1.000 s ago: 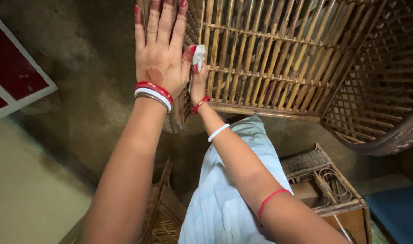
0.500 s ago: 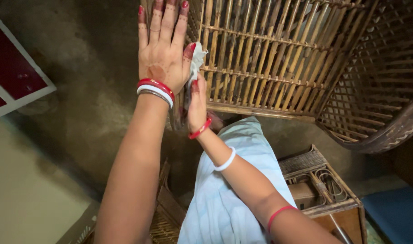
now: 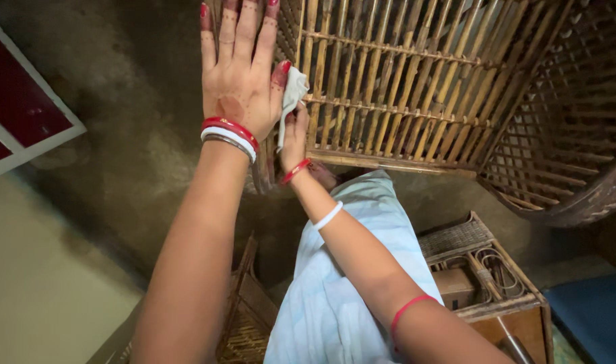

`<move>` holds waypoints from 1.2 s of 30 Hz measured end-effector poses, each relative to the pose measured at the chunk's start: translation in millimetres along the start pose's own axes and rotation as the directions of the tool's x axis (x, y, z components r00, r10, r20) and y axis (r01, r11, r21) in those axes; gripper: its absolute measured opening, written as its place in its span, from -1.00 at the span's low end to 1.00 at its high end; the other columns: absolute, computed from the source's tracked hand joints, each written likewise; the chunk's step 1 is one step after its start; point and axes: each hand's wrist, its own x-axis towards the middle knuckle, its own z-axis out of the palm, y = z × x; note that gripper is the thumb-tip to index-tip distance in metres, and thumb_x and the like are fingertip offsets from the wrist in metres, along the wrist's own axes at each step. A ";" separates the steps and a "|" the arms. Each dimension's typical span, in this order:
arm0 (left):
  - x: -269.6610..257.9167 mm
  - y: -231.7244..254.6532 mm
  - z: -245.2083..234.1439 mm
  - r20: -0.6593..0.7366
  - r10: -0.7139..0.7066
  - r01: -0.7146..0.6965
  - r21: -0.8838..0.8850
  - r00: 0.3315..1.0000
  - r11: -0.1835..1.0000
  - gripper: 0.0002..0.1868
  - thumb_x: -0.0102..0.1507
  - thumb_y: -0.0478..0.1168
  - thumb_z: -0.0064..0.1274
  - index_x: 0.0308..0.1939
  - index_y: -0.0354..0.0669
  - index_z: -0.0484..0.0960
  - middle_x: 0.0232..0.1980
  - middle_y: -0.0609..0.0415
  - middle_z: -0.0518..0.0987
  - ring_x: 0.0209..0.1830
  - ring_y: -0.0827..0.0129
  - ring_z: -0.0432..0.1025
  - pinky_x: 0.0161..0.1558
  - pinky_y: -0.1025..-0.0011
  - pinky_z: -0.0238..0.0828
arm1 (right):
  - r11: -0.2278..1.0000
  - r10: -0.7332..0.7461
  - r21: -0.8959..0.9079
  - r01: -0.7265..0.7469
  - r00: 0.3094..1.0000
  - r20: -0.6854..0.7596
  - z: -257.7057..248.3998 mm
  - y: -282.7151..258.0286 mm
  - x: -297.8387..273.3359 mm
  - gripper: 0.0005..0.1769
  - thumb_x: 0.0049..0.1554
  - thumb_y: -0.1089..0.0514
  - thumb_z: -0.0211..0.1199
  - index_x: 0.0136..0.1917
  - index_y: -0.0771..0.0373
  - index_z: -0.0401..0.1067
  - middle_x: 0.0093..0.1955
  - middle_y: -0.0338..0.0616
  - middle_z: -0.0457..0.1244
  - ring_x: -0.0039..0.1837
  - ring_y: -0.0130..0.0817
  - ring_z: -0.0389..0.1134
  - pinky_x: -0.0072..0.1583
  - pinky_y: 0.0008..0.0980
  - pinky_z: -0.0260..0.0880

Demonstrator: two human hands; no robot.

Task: The person wipes the surface of a wicker chair using a white cloth. They systematically clean the seat, backrest, and armrests of the chair, moving the cloth back and forth to remove dust or dirt.

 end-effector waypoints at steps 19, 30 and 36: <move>0.2 0.0 0.1 -0.026 0.006 -0.006 0.007 1.000 1.000 -0.29 0.50 -0.08 0.01 0.68 -0.18 0.16 0.71 -0.12 0.00 0.72 0.00 -0.17 0.66 -0.15 -0.34 | 0.997 0.031 -0.075 -0.024 0.995 0.097 -8.9 -103.2 -33.6 -0.40 0.21 0.42 -0.07 0.52 0.36 0.15 0.36 0.02 0.19 0.41 -0.19 0.20 0.44 -0.35 0.15; 1.5 1.6 -1.8 -0.001 -0.009 0.009 0.001 1.000 1.000 -0.31 0.50 -0.06 -0.01 0.67 -0.18 0.17 0.70 -0.13 0.02 0.72 0.00 -0.16 0.65 -0.14 -0.34 | 0.999 -0.046 0.025 0.045 0.998 0.050 -4.3 -128.2 -51.0 -0.59 0.36 0.35 -0.02 0.47 0.40 0.23 0.31 -0.06 0.14 0.31 -0.24 0.20 0.38 -0.39 0.18; 1.4 1.6 -0.8 -0.001 -0.012 0.012 -0.001 1.000 1.000 -0.28 0.47 -0.09 0.03 0.67 -0.18 0.17 0.70 -0.14 0.04 0.72 -0.02 -0.14 0.64 -0.14 -0.35 | 0.981 -0.099 -0.168 0.098 0.995 -0.002 -6.1 -57.2 -37.0 -0.53 0.31 0.38 -0.08 0.47 0.37 0.24 0.27 0.07 0.17 0.32 -0.07 0.22 0.39 -0.30 0.20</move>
